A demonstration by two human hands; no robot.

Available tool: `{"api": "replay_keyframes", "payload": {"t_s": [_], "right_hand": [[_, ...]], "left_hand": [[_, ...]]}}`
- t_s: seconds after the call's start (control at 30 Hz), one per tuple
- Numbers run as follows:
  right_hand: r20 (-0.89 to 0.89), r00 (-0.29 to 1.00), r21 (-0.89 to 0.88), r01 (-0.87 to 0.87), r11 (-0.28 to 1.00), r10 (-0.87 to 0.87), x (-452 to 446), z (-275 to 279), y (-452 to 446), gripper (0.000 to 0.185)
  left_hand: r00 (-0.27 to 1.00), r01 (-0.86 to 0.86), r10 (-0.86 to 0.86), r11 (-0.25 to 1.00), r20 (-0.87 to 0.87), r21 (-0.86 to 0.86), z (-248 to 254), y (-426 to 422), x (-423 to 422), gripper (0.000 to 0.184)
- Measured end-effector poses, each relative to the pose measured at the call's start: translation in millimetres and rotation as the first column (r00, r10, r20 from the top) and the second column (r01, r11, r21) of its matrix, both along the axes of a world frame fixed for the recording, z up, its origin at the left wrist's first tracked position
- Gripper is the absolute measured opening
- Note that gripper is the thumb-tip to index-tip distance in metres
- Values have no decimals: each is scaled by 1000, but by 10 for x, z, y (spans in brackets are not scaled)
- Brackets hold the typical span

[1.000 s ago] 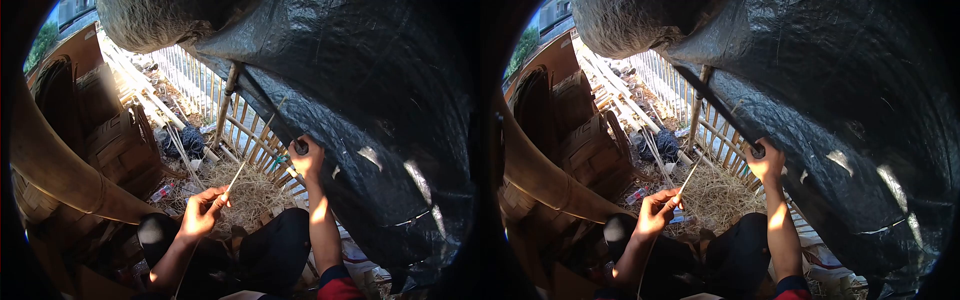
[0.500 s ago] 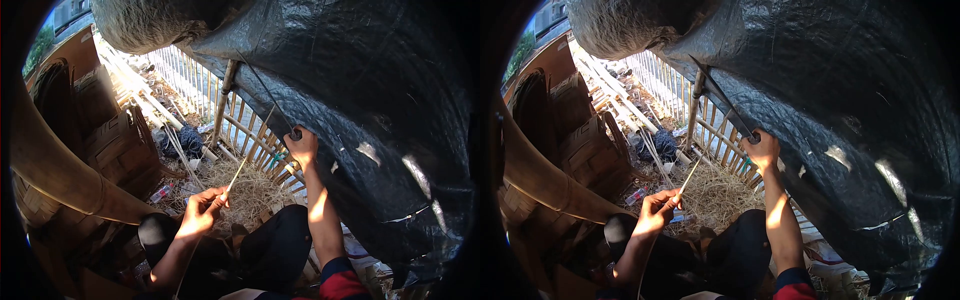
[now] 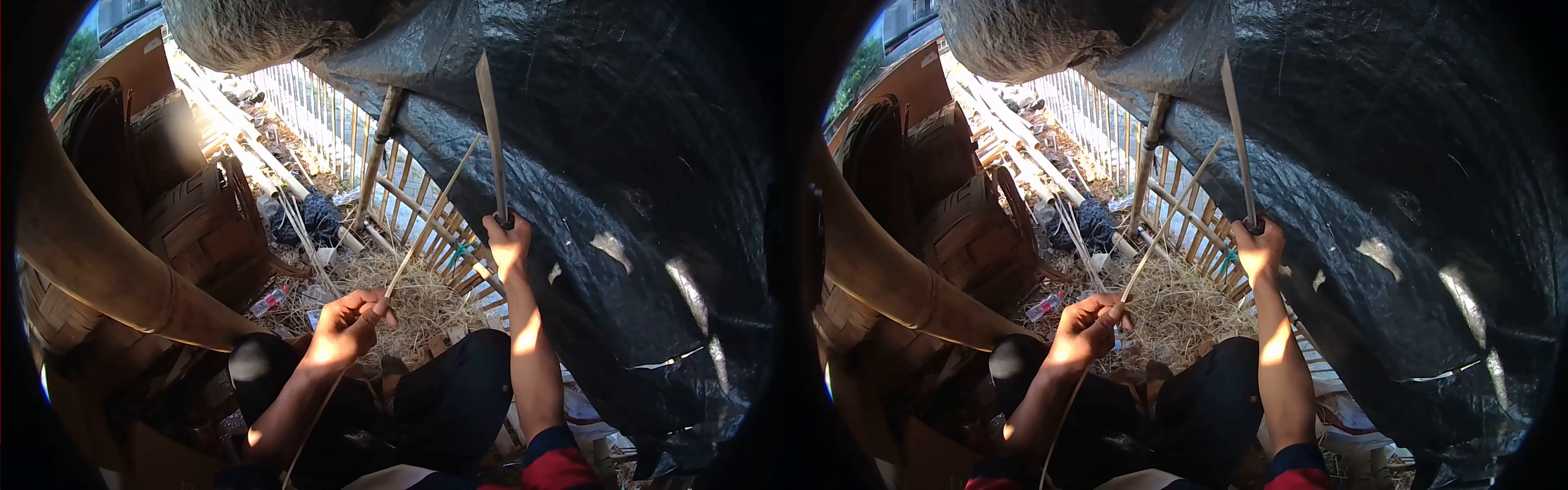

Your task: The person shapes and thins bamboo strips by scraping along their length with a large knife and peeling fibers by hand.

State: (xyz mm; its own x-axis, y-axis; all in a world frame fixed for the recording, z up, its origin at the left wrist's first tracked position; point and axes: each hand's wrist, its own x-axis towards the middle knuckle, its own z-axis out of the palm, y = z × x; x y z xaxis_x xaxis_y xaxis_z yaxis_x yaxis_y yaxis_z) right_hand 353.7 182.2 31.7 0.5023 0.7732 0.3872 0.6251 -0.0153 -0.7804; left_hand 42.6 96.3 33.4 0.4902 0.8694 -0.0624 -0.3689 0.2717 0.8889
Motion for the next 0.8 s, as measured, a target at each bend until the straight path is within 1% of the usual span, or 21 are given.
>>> {"api": "replay_keyframes", "payload": {"t_s": [0.03, 0.07, 0.1, 0.13, 0.17, 0.2, 0.3, 0.33, 0.37, 0.43, 0.47, 0.5, 0.57, 0.6, 0.63, 0.7, 0.8], "right_hand": [[-52, 998, 8, -25, 1000, 25, -16, -53, 7, 24], [-236, 968, 78, -66, 995, 83, -52, -111, -27, 18], [-407, 901, 155, -94, 983, 150, -112, -128, -61, 17], [-375, 908, 198, -120, 973, 188, -95, -192, -61, 15], [-377, 906, 195, -128, 972, 195, -116, -214, -77, 15], [-230, 940, 224, -201, 954, 252, -167, -191, -118, 14], [-121, 949, 166, -271, 948, 292, -439, 11, -281, 15], [106, 919, 188, -393, 900, 379, -541, 86, -327, 16], [329, 837, 181, -511, 840, 438, -634, 145, -364, 17], [390, 744, 141, -630, 764, 542, -819, 203, -441, 20], [497, 699, 146, -652, 744, 515, -883, 183, -431, 21], [538, 681, 138, -653, 745, 497, -960, 225, -456, 21], [577, 601, 30, -691, 722, 552, -981, 190, -449, 21], [582, 580, 28, -715, 699, 570, -1009, 205, -450, 23], [592, 552, -5, -727, 687, 588, -1022, 245, -462, 25], [637, 538, 20, -728, 685, 552, -1045, 228, -441, 25], [646, 513, -9, -736, 677, 566, -1057, 308, -465, 26]], "left_hand": [[999, -9, 10, 1000, 34, -30, 5, 10, -3, 23], [999, -8, 9, 999, 35, -31, -15, 18, -17, 21], [999, -19, 21, 999, 33, -35, -27, 26, -20, 21], [998, -27, 29, 999, 51, -26, -33, 36, -10, 20], [997, -33, 35, 999, 70, -18, -34, 41, 5, 19], [997, -40, 41, 999, 71, -17, -31, 40, 19, 19], [996, -26, 25, 1000, 81, 9, -60, 61, 12, 20], [995, -54, 54, 998, 83, 8, -58, 57, 12, 21], [995, -58, 57, 998, 80, 6, -40, 55, 15, 21], [991, -104, 108, 993, 84, -55, 40, 48, 21, 20], [993, -104, 108, 992, 48, -76, 105, 41, 17, 19], [993, -107, 110, 991, 45, -77, 46, 47, -13, 19], [997, 42, -41, 999, 72, -16, -112, 78, -91, 19], [998, -61, 57, 992, -35, -108, 42, 7, -41, 22], [998, -62, 58, 992, -36, -109, 63, 2, -53, 22], [998, 47, -36, 961, 45, -273, 66, 3, -62, 20], [999, 21, -14, 965, 31, -262, 43, -3, 0, 21]]}}
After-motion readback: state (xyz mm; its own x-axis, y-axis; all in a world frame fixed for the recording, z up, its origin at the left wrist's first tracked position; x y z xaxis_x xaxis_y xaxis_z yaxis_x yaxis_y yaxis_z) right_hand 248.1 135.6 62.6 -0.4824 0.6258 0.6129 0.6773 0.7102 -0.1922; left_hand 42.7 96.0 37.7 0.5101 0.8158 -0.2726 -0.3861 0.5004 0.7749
